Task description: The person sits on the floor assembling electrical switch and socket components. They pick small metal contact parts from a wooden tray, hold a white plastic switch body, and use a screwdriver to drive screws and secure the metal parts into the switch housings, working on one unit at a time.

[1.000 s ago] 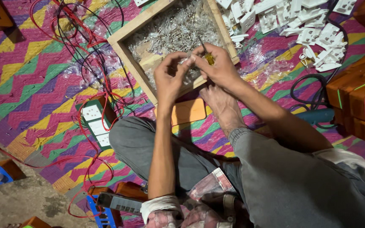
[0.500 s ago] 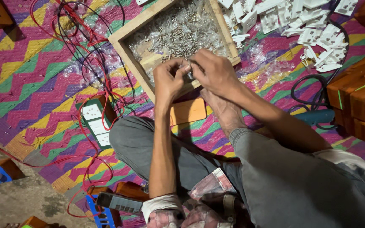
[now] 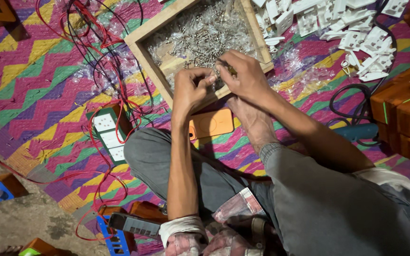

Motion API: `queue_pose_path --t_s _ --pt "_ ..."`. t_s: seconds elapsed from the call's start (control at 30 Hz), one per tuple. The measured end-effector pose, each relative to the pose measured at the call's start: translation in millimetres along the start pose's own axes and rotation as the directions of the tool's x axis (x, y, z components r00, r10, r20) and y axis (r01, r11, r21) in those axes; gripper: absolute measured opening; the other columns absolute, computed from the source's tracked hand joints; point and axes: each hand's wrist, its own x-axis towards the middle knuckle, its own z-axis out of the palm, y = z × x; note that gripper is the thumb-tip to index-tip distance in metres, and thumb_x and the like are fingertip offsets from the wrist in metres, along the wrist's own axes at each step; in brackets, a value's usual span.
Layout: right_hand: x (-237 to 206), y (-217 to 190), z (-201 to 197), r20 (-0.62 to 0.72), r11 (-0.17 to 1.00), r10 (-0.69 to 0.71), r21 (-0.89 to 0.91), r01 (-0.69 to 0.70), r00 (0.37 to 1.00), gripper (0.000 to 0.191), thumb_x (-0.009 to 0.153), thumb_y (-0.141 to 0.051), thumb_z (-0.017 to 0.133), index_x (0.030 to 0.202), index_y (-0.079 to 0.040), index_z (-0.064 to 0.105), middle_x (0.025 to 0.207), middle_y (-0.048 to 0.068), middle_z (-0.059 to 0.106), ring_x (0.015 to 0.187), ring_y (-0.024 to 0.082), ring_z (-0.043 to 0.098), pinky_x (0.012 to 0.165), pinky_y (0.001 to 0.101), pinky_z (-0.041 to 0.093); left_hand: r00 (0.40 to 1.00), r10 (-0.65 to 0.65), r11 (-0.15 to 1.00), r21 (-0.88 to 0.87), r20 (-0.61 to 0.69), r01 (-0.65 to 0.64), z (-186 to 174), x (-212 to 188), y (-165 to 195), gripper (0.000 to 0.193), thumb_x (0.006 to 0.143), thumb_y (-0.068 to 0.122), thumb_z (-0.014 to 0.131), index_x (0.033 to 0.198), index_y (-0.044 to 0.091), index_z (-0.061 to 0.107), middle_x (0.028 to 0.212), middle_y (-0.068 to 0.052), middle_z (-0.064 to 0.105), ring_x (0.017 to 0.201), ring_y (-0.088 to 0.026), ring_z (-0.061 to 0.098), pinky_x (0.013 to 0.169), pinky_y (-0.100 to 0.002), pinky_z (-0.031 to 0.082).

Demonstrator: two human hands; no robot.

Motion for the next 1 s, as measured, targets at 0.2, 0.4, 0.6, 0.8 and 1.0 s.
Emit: queue_pose_path --t_s 0.2,0.4,0.6,0.8,1.0 --pt "2.2 8.7 8.0 0.015 0.987 0.158 0.013 -0.158 0.987 0.012 0.104 -0.011 0.066 0.101 0.001 0.063 0.086 0.015 0.064 0.073 0.029 0.064 0.064 0.0404 0.048 0.999 0.030 0.998 0.058 0.035 -0.032 -2.7 3.5 1.8 0.013 0.083 -0.001 0.072 0.094 0.000 0.077 0.084 -0.012 0.077 0.072 -0.015 0.071 0.068 -0.030 0.055" --pt "14.9 23.0 -0.4 -0.140 0.990 0.114 0.097 -0.101 0.984 0.012 0.107 -0.012 0.067 0.105 0.000 0.064 0.086 0.009 0.067 0.073 0.017 0.064 0.063 0.0339 0.047 1.000 -0.024 0.997 0.070 0.012 0.023 4.7 -13.3 9.8 0.017 0.083 -0.003 0.068 0.094 0.003 0.079 0.083 -0.009 0.079 0.072 -0.012 0.072 0.068 -0.028 0.057" --pt "10.0 22.6 -1.4 -0.103 0.944 0.276 0.216 -0.250 0.956 0.013 0.104 -0.015 0.070 0.103 -0.002 0.071 0.078 0.004 0.067 0.063 0.010 0.055 0.055 0.0296 0.040 0.965 -0.064 0.998 -0.015 -0.255 0.062 -0.6 -6.7 11.2 0.007 0.087 0.005 0.078 0.093 0.002 0.080 0.079 -0.006 0.078 0.069 -0.009 0.069 0.063 -0.025 0.054" --pt "12.0 32.1 0.7 -0.086 0.954 0.244 0.198 -0.223 0.966 0.013 0.105 -0.017 0.070 0.105 -0.004 0.073 0.086 0.002 0.070 0.067 0.008 0.057 0.057 0.0273 0.041 0.937 -0.083 0.996 -0.071 -0.339 0.063 0.0 -5.4 7.5 0.007 0.086 0.004 0.080 0.091 0.000 0.077 0.076 -0.002 0.075 0.067 -0.006 0.064 0.061 -0.023 0.051" --pt "10.6 32.2 0.7 -0.053 0.924 0.334 0.216 -0.316 0.941 0.015 0.104 -0.019 0.070 0.107 -0.005 0.072 0.084 0.004 0.071 0.069 0.009 0.060 0.059 0.0283 0.044 0.933 -0.076 0.995 -0.083 -0.352 0.050 0.0 -5.3 13.1 0.004 0.089 0.003 0.077 0.091 -0.001 0.076 0.075 -0.001 0.073 0.068 -0.005 0.062 0.062 -0.022 0.050"
